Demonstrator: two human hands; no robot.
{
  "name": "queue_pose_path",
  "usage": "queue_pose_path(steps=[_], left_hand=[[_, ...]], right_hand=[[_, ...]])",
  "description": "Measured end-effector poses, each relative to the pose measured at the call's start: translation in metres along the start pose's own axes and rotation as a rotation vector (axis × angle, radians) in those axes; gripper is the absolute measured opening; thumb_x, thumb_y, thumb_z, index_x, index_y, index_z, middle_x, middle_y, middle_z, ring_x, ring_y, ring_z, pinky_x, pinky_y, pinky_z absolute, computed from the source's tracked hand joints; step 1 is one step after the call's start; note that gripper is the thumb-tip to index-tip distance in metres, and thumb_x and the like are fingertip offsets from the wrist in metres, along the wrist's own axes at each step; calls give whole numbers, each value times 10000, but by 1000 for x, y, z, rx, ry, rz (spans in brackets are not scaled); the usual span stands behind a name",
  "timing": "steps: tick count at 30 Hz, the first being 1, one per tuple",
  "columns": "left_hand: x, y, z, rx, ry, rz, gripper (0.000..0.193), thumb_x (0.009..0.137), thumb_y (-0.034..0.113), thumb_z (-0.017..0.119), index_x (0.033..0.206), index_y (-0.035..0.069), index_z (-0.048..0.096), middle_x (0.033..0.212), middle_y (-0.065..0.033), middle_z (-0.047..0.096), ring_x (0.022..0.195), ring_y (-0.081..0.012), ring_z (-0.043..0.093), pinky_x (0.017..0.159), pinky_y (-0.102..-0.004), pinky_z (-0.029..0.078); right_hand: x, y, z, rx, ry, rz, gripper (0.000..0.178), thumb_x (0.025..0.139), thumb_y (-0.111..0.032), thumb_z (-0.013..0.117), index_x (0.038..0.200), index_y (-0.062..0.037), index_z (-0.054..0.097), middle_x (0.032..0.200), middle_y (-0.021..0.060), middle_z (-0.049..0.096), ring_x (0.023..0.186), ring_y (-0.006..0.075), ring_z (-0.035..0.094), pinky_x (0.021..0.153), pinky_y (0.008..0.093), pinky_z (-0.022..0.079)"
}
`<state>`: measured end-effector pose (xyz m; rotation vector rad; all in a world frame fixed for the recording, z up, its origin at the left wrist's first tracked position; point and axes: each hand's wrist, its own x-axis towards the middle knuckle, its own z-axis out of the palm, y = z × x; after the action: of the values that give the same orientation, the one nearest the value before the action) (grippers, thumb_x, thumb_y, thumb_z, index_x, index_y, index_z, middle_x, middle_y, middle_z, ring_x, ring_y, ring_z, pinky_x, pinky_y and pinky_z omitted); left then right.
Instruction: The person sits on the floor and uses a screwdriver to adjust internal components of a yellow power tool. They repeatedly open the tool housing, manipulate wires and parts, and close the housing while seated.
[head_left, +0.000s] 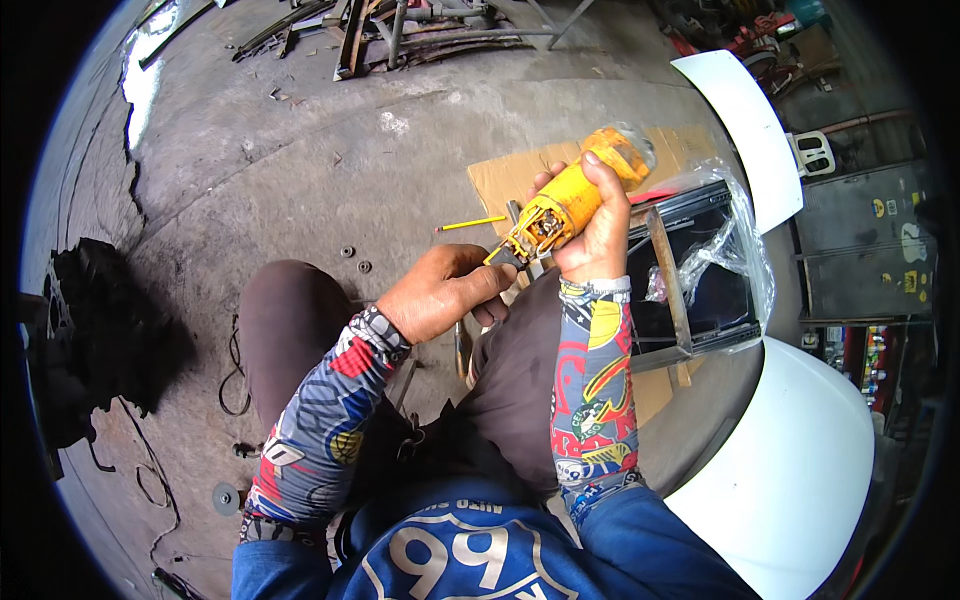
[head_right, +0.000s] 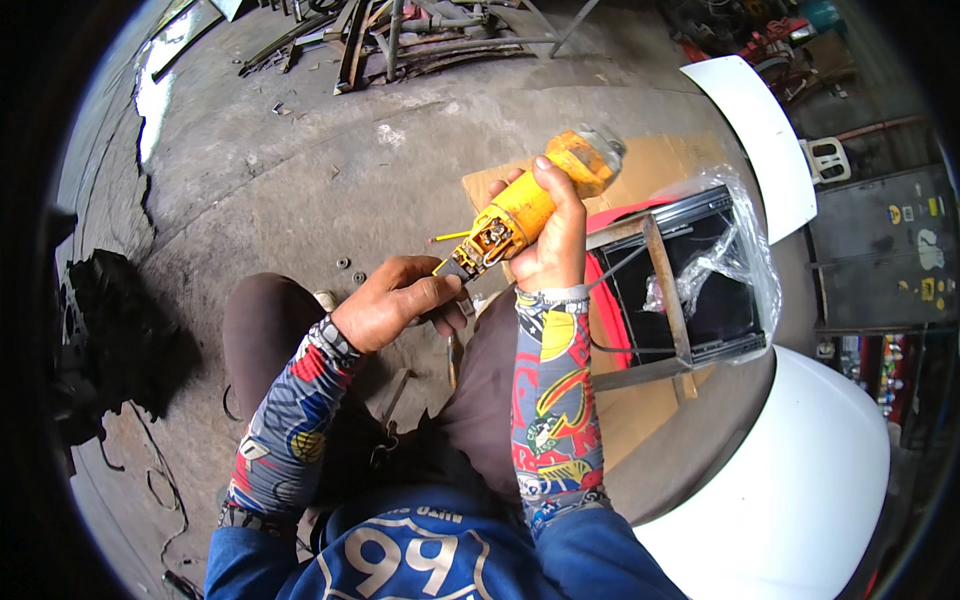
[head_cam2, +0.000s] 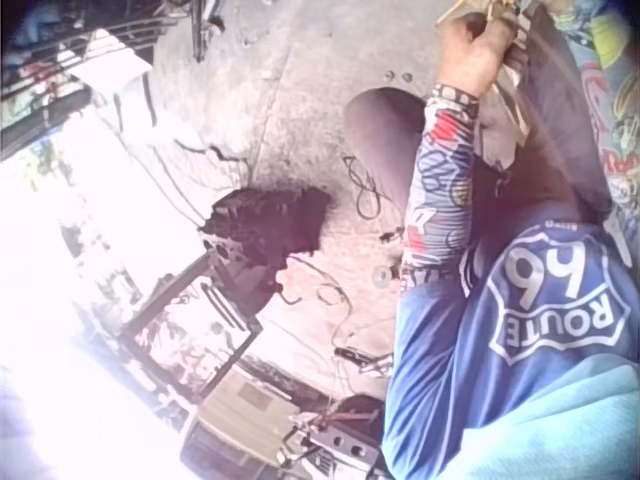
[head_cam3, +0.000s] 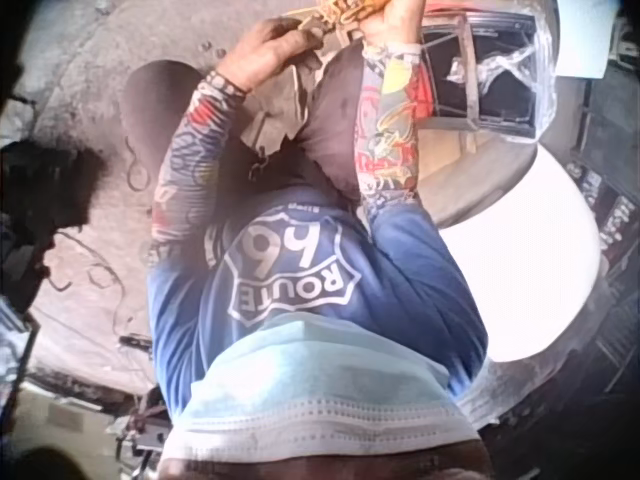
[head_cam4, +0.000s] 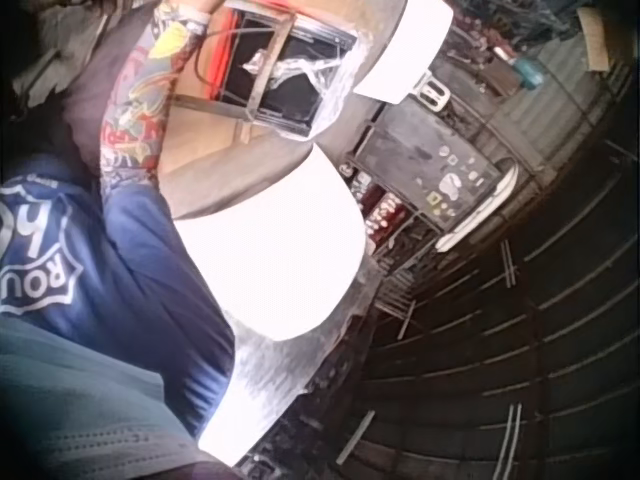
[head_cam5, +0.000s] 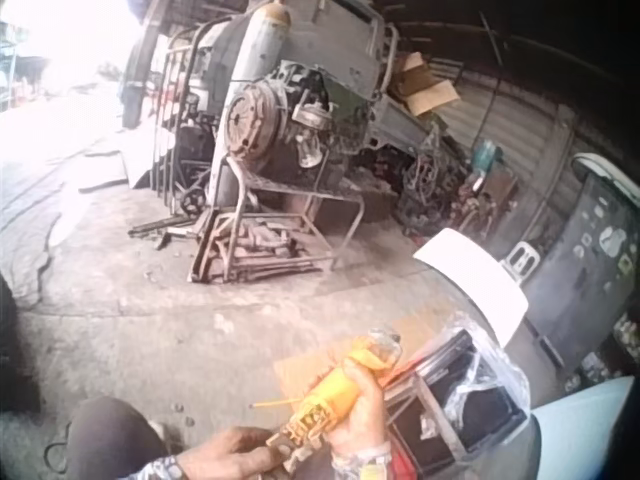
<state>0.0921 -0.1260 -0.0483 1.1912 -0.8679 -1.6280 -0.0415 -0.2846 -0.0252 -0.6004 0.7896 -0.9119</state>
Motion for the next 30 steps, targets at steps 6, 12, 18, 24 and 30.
queue_pose_path(steps=[6,12,18,24,30], left_hand=[[-4,1,1,-86,-64,21,504,1038,397,579,1105,-99,641,906,-176,727,807,-221,707,771,-329,567],[-5,3,2,-9,-100,45,490,1034,397,603,1087,-88,654,922,-158,735,822,-207,703,786,-324,556],[-6,5,-1,27,-151,16,441,1010,357,656,1108,-74,654,984,-141,731,852,-179,684,829,-307,529],[-1,0,5,214,205,247,538,899,334,784,1246,-32,598,1150,-164,667,1048,-189,647,874,-348,513],[8,-5,5,232,407,528,474,837,198,814,1222,20,603,1199,-96,642,1087,-218,636,885,-355,495]], right_hand=[[7,4,-5,-33,74,130,364,836,-266,762,1077,-82,559,856,106,643,769,304,698,690,455,595],[5,2,-7,-64,12,138,376,839,-291,774,1053,-63,565,857,121,673,744,287,709,664,432,600],[0,-3,-2,-78,-84,121,336,851,-304,757,982,-39,598,844,119,684,741,278,715,682,414,604],[-5,-1,3,-61,-58,35,318,856,-293,750,980,-42,600,842,108,679,747,263,706,696,414,597],[-4,0,5,-46,-37,47,309,859,-281,745,990,-44,596,846,105,675,760,257,703,690,418,594]])
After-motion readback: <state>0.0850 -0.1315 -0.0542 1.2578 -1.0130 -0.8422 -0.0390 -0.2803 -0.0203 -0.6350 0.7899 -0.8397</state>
